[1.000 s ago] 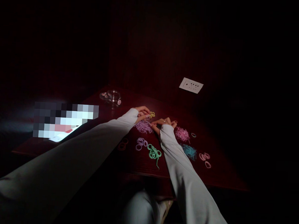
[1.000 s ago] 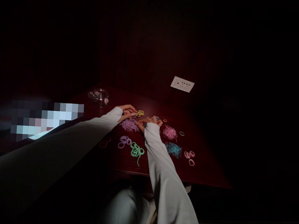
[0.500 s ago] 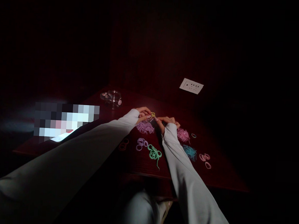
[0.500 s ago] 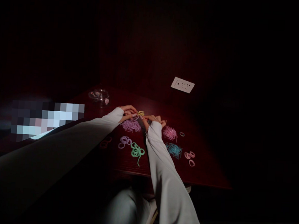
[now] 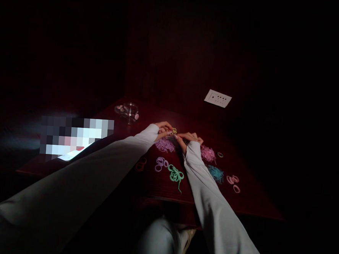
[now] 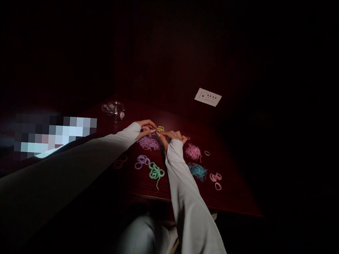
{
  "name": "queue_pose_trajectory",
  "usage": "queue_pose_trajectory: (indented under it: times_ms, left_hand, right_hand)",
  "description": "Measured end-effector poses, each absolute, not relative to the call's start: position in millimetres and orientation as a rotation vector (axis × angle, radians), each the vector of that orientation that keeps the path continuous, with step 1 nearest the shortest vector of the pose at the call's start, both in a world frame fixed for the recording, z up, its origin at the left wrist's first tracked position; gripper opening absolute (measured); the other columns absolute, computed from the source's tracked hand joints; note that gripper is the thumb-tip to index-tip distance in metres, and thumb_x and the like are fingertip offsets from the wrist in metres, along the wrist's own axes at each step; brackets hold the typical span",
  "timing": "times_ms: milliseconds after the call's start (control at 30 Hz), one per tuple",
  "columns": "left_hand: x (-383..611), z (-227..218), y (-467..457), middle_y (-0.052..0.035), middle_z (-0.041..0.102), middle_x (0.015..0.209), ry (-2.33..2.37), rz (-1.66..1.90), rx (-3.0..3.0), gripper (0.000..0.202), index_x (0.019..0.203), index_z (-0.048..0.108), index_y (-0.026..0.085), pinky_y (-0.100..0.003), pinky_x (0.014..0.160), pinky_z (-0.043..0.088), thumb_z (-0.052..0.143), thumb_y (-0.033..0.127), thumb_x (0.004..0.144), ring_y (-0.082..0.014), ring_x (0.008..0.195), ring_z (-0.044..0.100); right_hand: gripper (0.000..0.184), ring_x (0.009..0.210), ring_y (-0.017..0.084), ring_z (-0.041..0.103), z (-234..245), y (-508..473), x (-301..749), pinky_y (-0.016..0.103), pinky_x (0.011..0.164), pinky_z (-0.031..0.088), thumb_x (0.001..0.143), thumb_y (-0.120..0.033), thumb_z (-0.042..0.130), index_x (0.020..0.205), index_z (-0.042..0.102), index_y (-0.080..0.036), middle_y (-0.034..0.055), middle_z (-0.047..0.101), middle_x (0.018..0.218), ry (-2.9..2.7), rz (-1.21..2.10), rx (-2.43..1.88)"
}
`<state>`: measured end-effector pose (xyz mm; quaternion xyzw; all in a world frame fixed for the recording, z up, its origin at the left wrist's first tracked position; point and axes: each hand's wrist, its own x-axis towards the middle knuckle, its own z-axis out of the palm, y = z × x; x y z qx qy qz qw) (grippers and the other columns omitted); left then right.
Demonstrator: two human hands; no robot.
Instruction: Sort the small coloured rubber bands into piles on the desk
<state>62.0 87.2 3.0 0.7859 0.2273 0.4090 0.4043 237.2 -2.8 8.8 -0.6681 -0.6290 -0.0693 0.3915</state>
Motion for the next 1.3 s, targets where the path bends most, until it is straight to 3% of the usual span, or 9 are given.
queue_pose_trajectory:
  times_ms: [233,500,800,967,1100,1300]
  left_hand:
    - [63,4,82,-0.0016,0.075,0.081,0.544,1.03,1.987,0.016,0.105,0.066,0.017,-0.026,0.073,0.053,0.066,0.024,0.091,-0.0135,0.071,0.07]
    - [59,7,82,-0.0016,0.076,0.081,0.506,0.983,2.025,0.02,0.108,0.066,0.018,-0.027,0.075,0.052,0.065,0.03,0.092,-0.0152,0.074,0.072]
    - [63,1,85,-0.0053,0.078,0.091,0.517,0.979,2.009,0.022,0.109,0.067,0.017,-0.026,0.074,0.053,0.061,0.034,0.097,-0.0141,0.076,0.072]
    - [72,-5,90,-0.0029,0.074,0.08,0.636,0.98,2.058,0.015,0.096,0.069,0.015,-0.021,0.061,0.043,0.064,0.029,0.093,-0.0124,0.069,0.066]
    - [69,-3,89,-0.0003,0.07,0.072,0.644,0.974,2.121,0.019,0.089,0.07,0.016,-0.021,0.06,0.041,0.063,0.033,0.094,-0.0116,0.065,0.061]
    - [58,8,82,-0.0013,0.07,0.076,0.627,0.892,2.183,0.02,0.09,0.07,0.015,-0.022,0.064,0.041,0.063,0.034,0.093,-0.0124,0.071,0.062]
  right_hand:
    - [0.062,0.092,0.024,0.057,18,-9,233,0.043,0.093,0.023,0.101,-0.07,0.038,0.088,0.084,-0.031,0.0049,0.078,0.086,-1.615,-0.05,-1.731]
    - [0.062,0.088,0.025,0.058,16,-9,228,0.043,0.093,0.027,0.099,-0.071,0.042,0.082,0.083,-0.028,0.0053,0.075,0.08,-1.649,0.073,-1.682]
    - [0.06,0.082,0.021,0.058,12,-6,228,0.039,0.092,0.029,0.097,-0.072,0.045,0.081,0.08,-0.026,0.0023,0.074,0.079,-1.601,-0.005,-1.628]
    - [0.06,0.081,0.02,0.057,13,-6,230,0.038,0.091,0.029,0.099,-0.069,0.044,0.081,0.08,-0.025,0.003,0.074,0.08,-1.572,-0.029,-1.643]
    - [0.058,0.086,0.021,0.058,12,-7,235,0.038,0.091,0.025,0.103,-0.065,0.042,0.082,0.08,-0.025,0.0031,0.076,0.083,-1.647,-0.08,-1.687]
    - [0.045,0.095,0.021,0.054,15,-11,242,0.038,0.092,0.02,0.106,-0.053,0.047,0.088,0.079,-0.027,0.0023,0.075,0.088,-1.81,-0.316,-1.755]
